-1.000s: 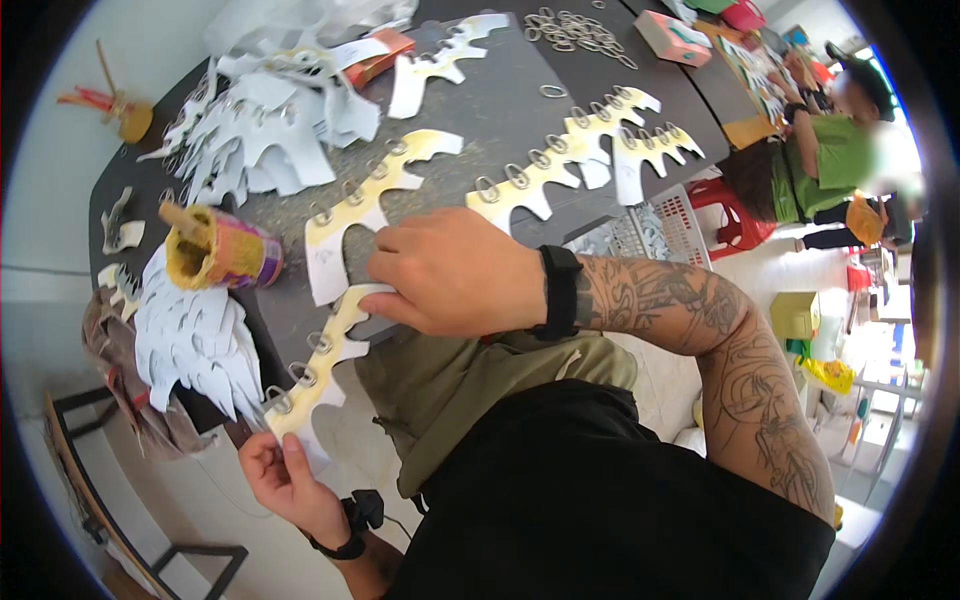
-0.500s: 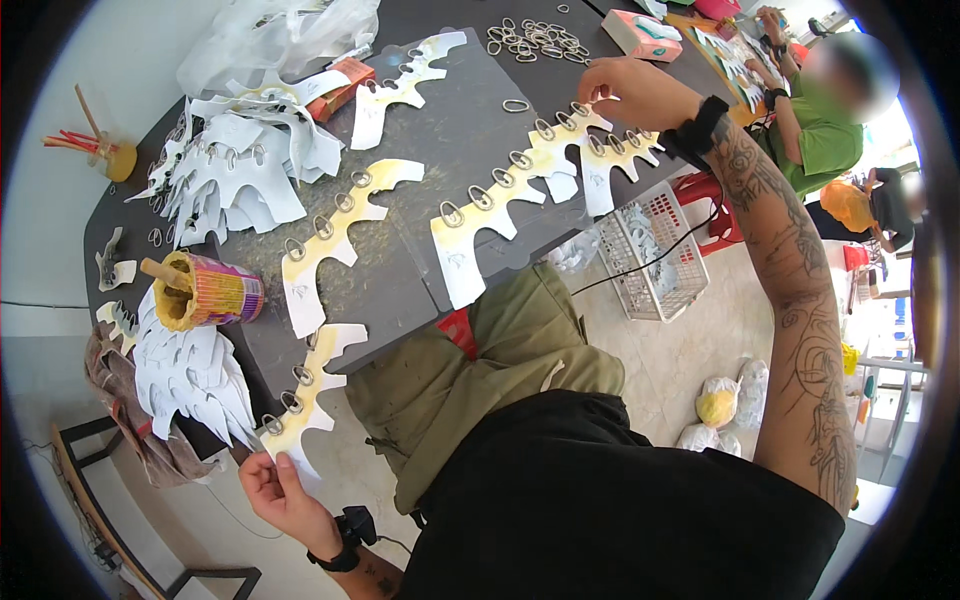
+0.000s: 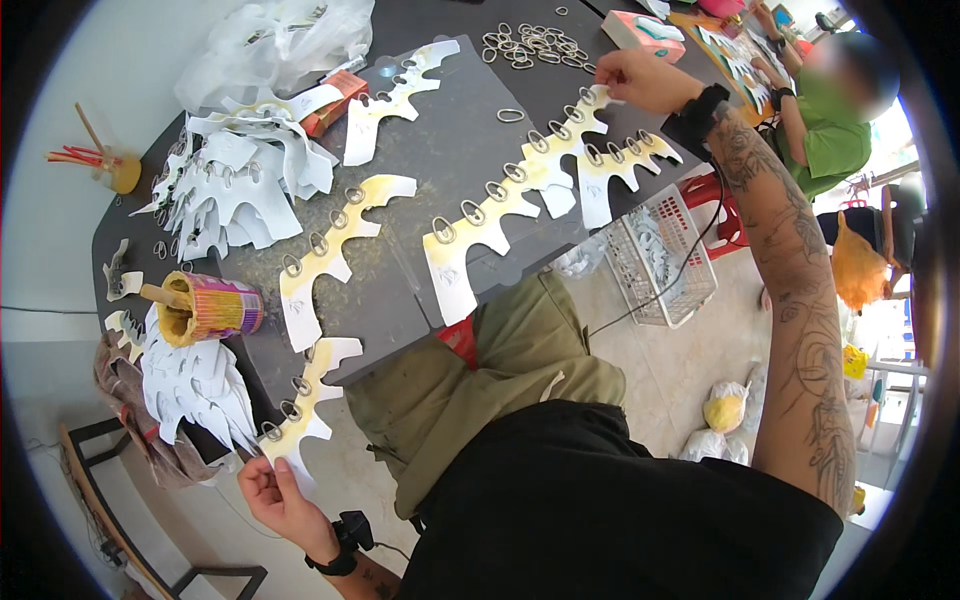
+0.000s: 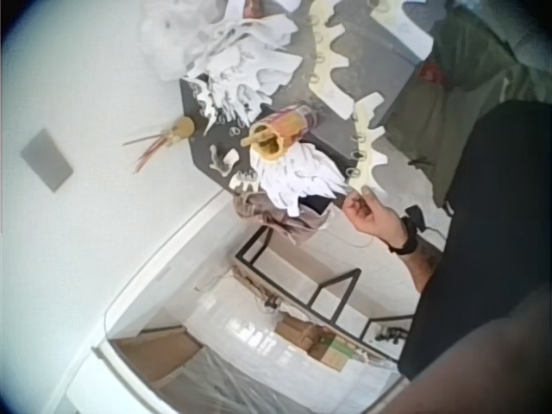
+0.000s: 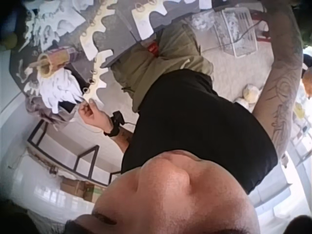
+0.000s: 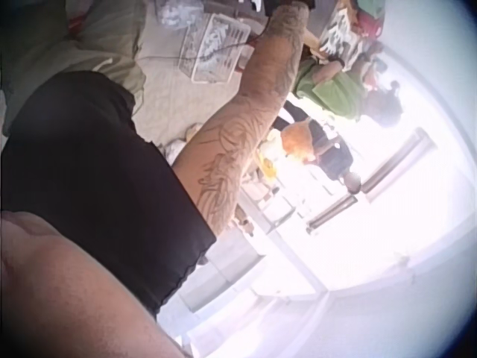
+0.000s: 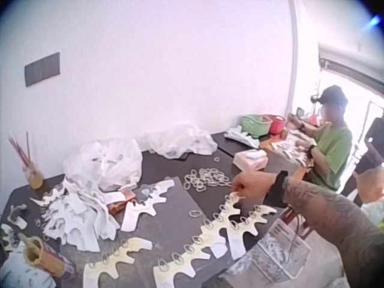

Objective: Attaching metal rings and assembling white leather shoe components.

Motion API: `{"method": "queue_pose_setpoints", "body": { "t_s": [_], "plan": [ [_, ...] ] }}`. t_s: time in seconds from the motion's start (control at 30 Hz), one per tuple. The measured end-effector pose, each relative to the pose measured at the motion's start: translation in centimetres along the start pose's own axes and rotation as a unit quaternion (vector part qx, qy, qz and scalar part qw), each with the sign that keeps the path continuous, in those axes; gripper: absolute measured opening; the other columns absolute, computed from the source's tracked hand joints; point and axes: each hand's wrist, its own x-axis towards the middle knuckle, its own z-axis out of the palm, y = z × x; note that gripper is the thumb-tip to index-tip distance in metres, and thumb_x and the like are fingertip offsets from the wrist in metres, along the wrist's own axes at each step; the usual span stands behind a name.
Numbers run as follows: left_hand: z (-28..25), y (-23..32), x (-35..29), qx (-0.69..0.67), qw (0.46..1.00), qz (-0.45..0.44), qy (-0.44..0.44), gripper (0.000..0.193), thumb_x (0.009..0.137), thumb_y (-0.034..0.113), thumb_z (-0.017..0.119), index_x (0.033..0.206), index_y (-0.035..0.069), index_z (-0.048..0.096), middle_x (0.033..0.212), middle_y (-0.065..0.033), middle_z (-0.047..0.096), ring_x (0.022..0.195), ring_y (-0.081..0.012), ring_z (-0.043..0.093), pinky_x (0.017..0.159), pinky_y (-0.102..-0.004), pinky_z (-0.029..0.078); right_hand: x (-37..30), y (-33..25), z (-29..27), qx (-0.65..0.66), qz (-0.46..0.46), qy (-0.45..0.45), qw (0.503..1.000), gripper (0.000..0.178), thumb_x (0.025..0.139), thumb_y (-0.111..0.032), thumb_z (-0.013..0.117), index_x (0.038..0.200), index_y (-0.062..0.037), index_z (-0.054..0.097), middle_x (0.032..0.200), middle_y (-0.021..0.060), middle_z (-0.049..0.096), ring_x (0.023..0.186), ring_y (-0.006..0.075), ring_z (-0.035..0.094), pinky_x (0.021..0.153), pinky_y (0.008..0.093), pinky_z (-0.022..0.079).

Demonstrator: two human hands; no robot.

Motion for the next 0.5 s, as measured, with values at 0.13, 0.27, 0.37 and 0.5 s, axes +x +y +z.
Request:
{"method": "queue_pose_setpoints", "body": {
  "t_s": [0.13,0.27,0.37,0.5],
  "plan": [
    [0.0,0.1,0.1,-0.004,1.0,-0.01,-0.013,0.009,0.103,0.004,0.065,0.11,0.002,0.059,0.104,-0.0053,0.066,0.093,-0.0106,0.06,0.084,-0.0255,0.047,0.6,-3.5,-5.3,0.026,-0.059,0.004,0.998,0.016,0.096,-0.006,0.068,0.11,-0.0021,0.071,0.093,0.0015,0.07,0.083,0.0111,0.064,0.074,0.028,0.051],
    [-0.1,0.3,-0.1,0.0,1.0,-0.008,0.003,0.009,0.102,0.004,0.065,0.109,0.002,0.059,0.102,-0.0046,0.065,0.091,-0.0104,0.059,0.084,-0.0254,0.047,2.7,-9.0,-9.6,0.196,-0.093,-0.014,0.976,0.014,0.096,-0.003,0.074,0.109,0.0,0.077,0.095,0.0008,0.076,0.083,0.009,0.066,0.076,0.0249,0.055],
    [0.3,0.3,0.3,-0.007,1.0,-0.012,-0.005,0.009,0.102,0.003,0.065,0.109,0.002,0.059,0.101,-0.0043,0.065,0.089,-0.01,0.059,0.083,-0.025,0.047,2.8,-10.3,-11.9,0.284,-0.097,0.013,0.954,0.017,0.095,-0.002,0.075,0.112,0.0015,0.076,0.095,0.0022,0.076,0.086,0.0079,0.067,0.078,0.0228,0.054],
    [-0.1,0.5,-0.2,0.016,1.0,-0.015,0.015,0.009,0.102,0.003,0.065,0.109,0.002,0.059,0.101,-0.0043,0.065,0.089,-0.0098,0.059,0.082,-0.0246,0.048,4.6,-9.7,-9.7,0.405,-0.053,0.078,0.909,0.016,0.095,-0.002,0.074,0.11,0.003,0.073,0.093,0.002,0.074,0.08,0.0098,0.067,0.072,0.0233,0.054]
  ]
}}
